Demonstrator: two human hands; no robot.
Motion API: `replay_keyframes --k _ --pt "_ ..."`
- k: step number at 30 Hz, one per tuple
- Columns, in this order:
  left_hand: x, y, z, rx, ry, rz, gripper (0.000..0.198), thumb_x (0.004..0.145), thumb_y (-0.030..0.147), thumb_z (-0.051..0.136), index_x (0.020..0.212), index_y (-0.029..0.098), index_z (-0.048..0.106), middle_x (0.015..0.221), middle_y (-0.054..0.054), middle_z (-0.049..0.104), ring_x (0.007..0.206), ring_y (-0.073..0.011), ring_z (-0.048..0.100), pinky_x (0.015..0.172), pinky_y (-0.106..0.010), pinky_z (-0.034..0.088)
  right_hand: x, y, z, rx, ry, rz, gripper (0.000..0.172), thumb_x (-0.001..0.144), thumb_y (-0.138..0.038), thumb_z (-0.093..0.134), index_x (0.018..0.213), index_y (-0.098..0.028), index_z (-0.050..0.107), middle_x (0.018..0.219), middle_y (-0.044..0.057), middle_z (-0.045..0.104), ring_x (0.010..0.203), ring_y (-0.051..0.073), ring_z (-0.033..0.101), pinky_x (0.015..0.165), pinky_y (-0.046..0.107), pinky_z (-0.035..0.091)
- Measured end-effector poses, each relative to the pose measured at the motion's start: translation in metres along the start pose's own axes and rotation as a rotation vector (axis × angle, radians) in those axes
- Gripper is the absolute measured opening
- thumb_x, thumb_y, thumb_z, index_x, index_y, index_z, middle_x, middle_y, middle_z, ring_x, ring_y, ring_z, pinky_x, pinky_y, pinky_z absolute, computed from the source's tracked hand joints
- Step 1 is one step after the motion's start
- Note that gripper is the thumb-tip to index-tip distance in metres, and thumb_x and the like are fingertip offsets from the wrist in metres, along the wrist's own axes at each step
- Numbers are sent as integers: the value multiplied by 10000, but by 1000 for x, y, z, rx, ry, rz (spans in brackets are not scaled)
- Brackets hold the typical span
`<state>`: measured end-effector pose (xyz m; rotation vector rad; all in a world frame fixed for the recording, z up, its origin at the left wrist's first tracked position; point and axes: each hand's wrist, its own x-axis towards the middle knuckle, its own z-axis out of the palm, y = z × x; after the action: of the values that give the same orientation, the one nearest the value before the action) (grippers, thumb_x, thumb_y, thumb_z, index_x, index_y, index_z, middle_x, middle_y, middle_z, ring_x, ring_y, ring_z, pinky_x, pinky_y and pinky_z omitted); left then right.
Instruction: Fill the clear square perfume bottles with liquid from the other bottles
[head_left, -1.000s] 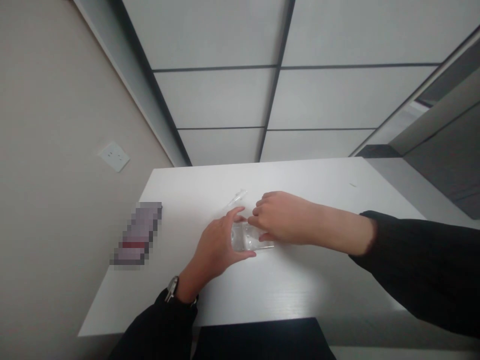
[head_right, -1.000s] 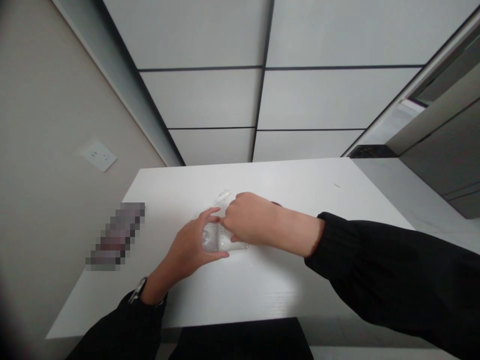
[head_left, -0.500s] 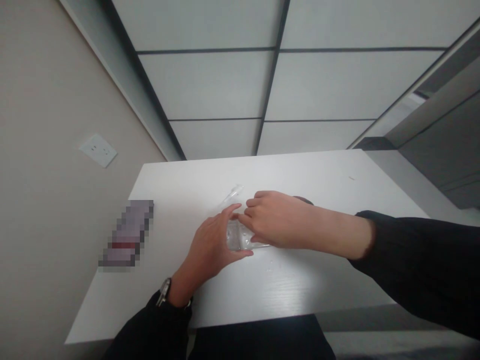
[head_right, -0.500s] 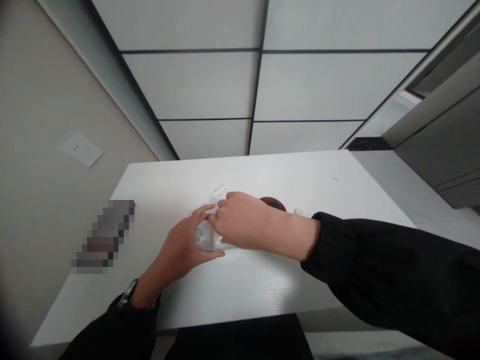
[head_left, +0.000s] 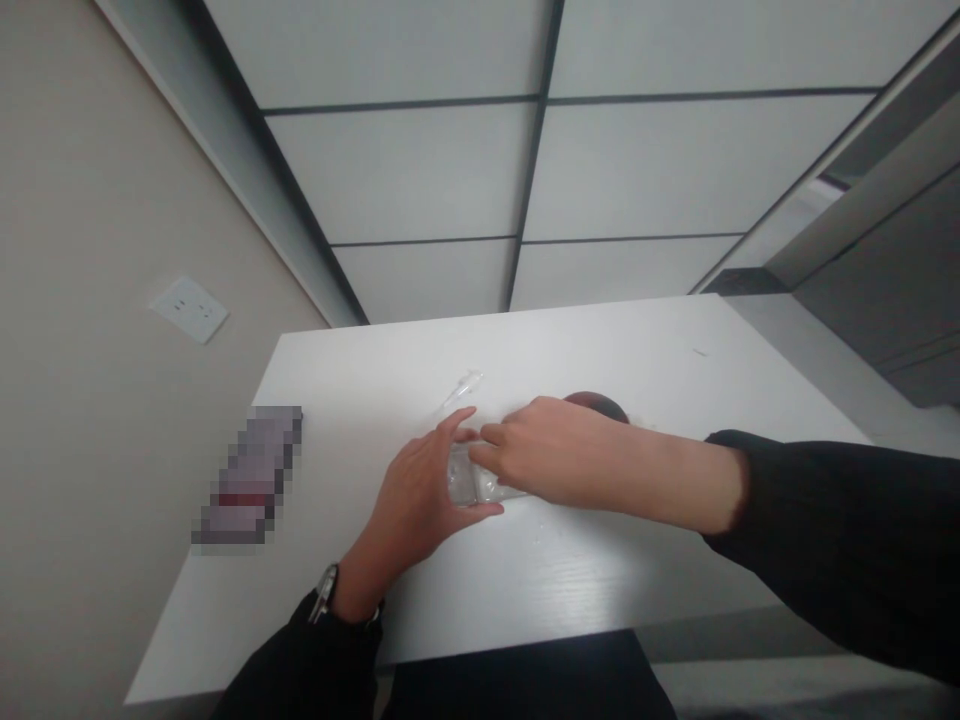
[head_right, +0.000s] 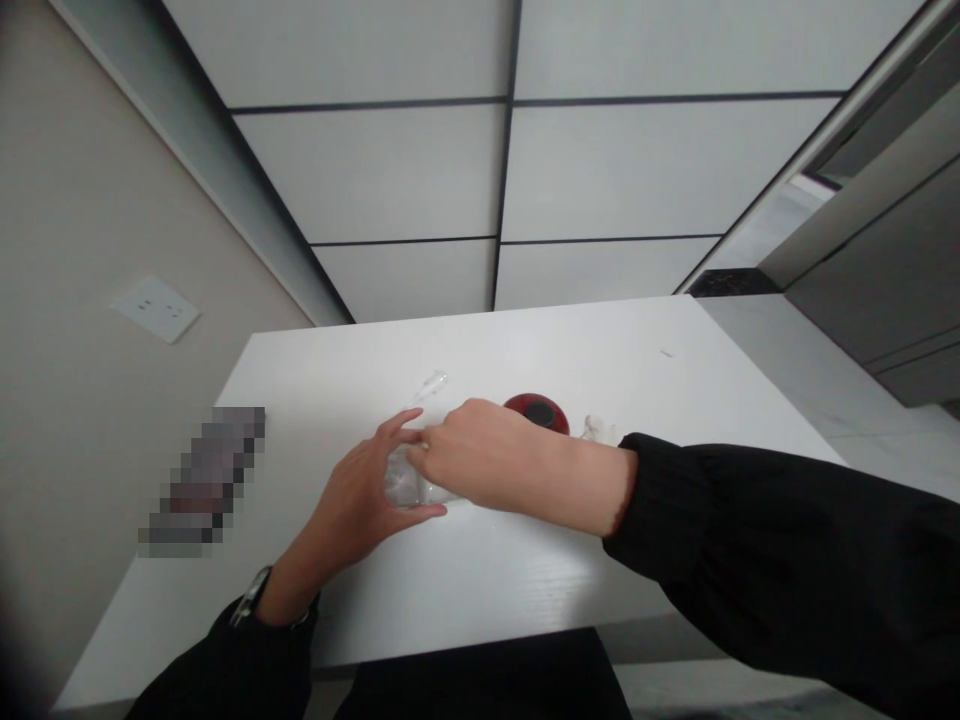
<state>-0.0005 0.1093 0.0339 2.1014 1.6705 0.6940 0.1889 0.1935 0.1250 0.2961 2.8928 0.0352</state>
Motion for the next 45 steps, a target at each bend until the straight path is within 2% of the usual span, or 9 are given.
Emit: replay_keyframes --k 4,8,14,19,23,26,33,39,45 --pt "0 -1 1 -20 1 -2 1036 665 321 955 1515 268 365 1408 -131 691 1239 -347 713 1041 -527 578 -3 1 2 12 55 -109 289 960 -75 648 1235 -162 665 1389 156 669 1053 276 741 668 359 556" --pt "0 1 -1 -12 -21 2 1032 674 309 954 1514 267 355 1388 -126 704 1239 -350 712 1038 -540 574 -4 3 -3 -13 -26 -15 259 1000 -73 568 1239 -103 661 1171 149 747 926 280 756 648 394 560" --pt "1 1 0 0 -3 -16 1036 668 328 958 1513 258 363 1382 -135 702 1180 -340 736 1008 -525 591 -8 3 -4 47 83 -128 295 958 -104 648 1249 -154 648 1366 165 669 1102 281 713 714 357 567" --pt "-1 -3 2 27 24 11 1048 665 318 964 1521 281 359 1400 -125 694 1199 -350 725 1003 -536 591 -5 1 0 -28 9 -42 178 1043 -118 545 1167 -123 673 1156 156 750 917 260 758 666 361 554" --pt "-1 -2 1 7 -5 3 1039 682 329 957 1527 286 353 1366 -109 709 1185 -334 731 1000 -507 589 -10 6 0 29 68 -158 142 1026 -93 581 1086 -149 697 1233 126 728 1131 266 706 757 346 571" --pt "0 1 -1 -5 -16 -13 1057 690 337 956 1539 290 329 1365 -99 706 1207 -331 720 1015 -496 573 -18 12 -5 127 163 -173 190 1026 -79 570 1145 -168 689 1295 118 711 1224 260 658 816 343 562" --pt "0 3 -2 -18 -29 4 1022 718 350 950 1529 274 331 1420 -107 672 1260 -335 690 1046 -489 544 -30 23 -23 195 134 -56 355 926 -7 594 1208 -206 674 1106 61 766 857 212 705 705 325 457" --pt "0 1 -2 -10 -11 30 1077 691 350 971 1532 272 304 1374 -104 701 1219 -336 706 1023 -497 554 -35 26 -29 170 171 -8 468 873 -17 641 1258 -281 675 1087 20 771 867 212 702 646 304 401" --pt "-1 0 -1 12 1 45 1109 676 341 984 1535 289 285 1368 -106 706 1213 -345 710 1004 -502 560 -38 23 -37 181 167 22 357 861 -29 686 1136 -255 717 1027 10 770 828 199 704 637 306 401"
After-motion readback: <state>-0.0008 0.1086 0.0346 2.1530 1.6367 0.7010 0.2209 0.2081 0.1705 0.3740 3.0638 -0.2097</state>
